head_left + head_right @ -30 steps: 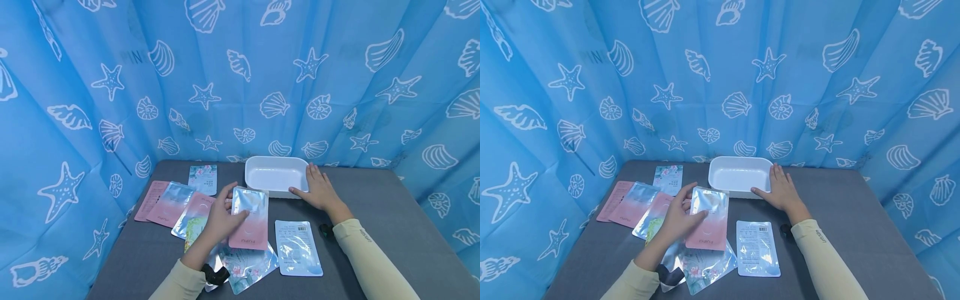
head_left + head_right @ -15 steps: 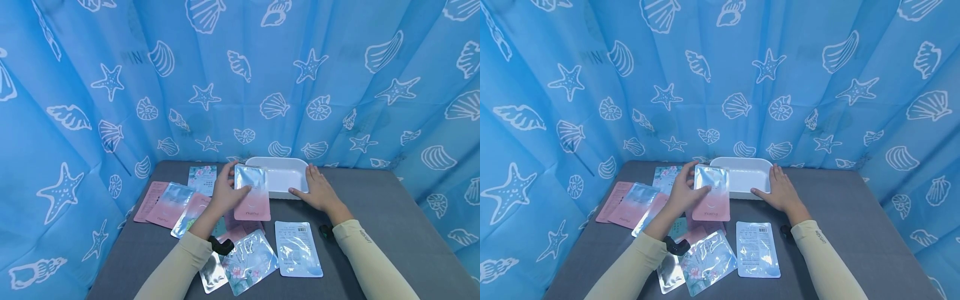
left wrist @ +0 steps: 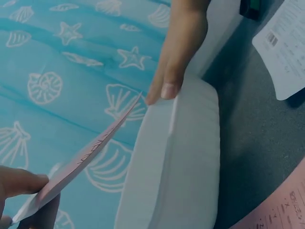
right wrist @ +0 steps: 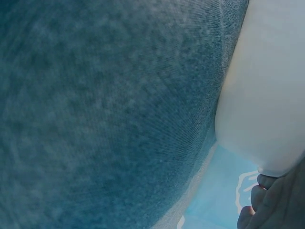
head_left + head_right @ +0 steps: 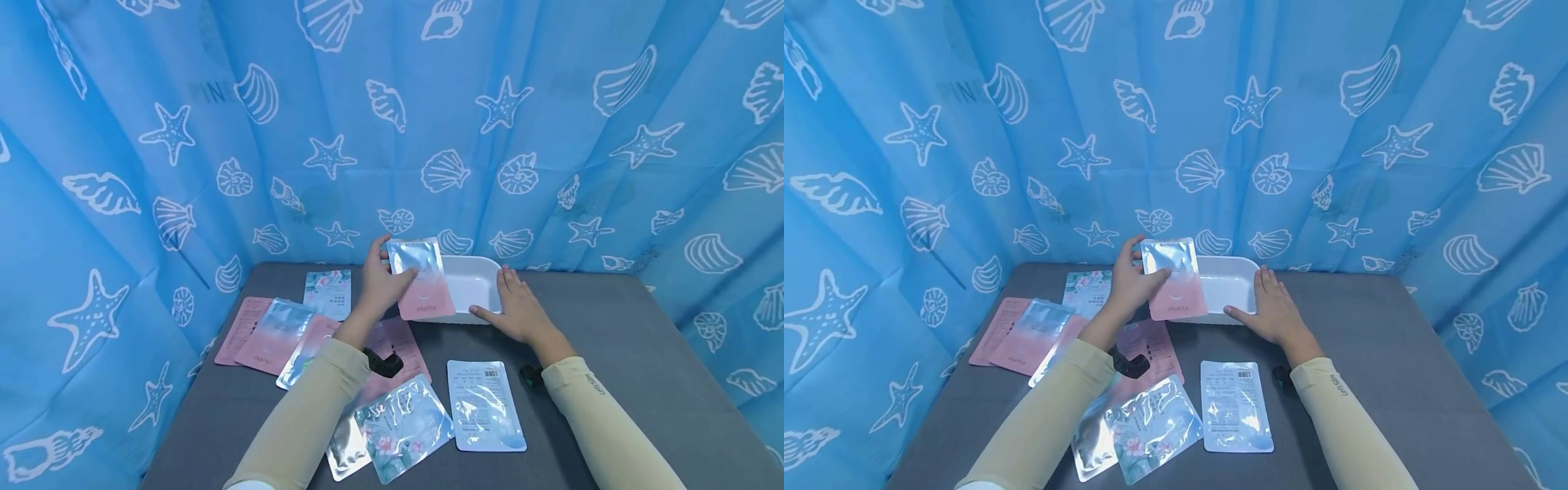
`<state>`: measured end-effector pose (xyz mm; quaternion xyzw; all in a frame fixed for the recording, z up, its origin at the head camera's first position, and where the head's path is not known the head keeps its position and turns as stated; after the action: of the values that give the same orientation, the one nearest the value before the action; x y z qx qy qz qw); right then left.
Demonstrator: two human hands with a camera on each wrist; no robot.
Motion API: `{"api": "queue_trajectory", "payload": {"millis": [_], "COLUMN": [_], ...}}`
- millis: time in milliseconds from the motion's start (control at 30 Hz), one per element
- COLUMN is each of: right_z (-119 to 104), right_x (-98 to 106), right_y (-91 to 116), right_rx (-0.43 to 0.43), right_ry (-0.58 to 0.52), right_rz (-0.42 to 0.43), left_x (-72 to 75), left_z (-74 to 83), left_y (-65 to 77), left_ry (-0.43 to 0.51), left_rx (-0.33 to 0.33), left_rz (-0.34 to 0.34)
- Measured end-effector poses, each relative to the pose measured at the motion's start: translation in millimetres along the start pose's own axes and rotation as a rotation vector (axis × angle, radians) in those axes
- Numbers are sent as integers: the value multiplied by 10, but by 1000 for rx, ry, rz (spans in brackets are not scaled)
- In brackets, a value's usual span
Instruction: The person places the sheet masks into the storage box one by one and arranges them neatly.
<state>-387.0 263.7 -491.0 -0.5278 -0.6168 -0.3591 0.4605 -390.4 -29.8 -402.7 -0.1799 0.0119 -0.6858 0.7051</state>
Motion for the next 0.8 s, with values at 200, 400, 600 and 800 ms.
{"api": "queue_trajectory", "payload": {"millis": [200, 400, 600, 800], "right_z": [1, -22, -17, 28], "right_x": [15, 26, -3, -27], "right_y": [18, 27, 26, 6], "right_rx": [-10, -3, -13, -19], "right_ry": [-5, -10, -8, -5], "right_rz": [5, 0, -13, -21], "left_x": [-74, -146, -141, -131], "left_z": [-56, -208, -323, -313], "left_y": [-59, -98, -118, -119], "left_ry": [32, 45, 66, 74], "left_rx": [3, 10, 26, 13], "left_rz": [74, 125, 173, 211]}}
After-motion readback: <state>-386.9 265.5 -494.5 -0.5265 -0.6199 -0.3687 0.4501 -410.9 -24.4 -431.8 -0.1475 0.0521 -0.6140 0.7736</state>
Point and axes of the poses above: each hand's wrist, its own y-axis away from the middle knuckle, its own x-axis out of the back of the hand, z = x × y, the point moved 9 cm from there along -y, towards the middle knuckle, and after that the axes turned 2 degrees about -y, right-handed, at the moved point
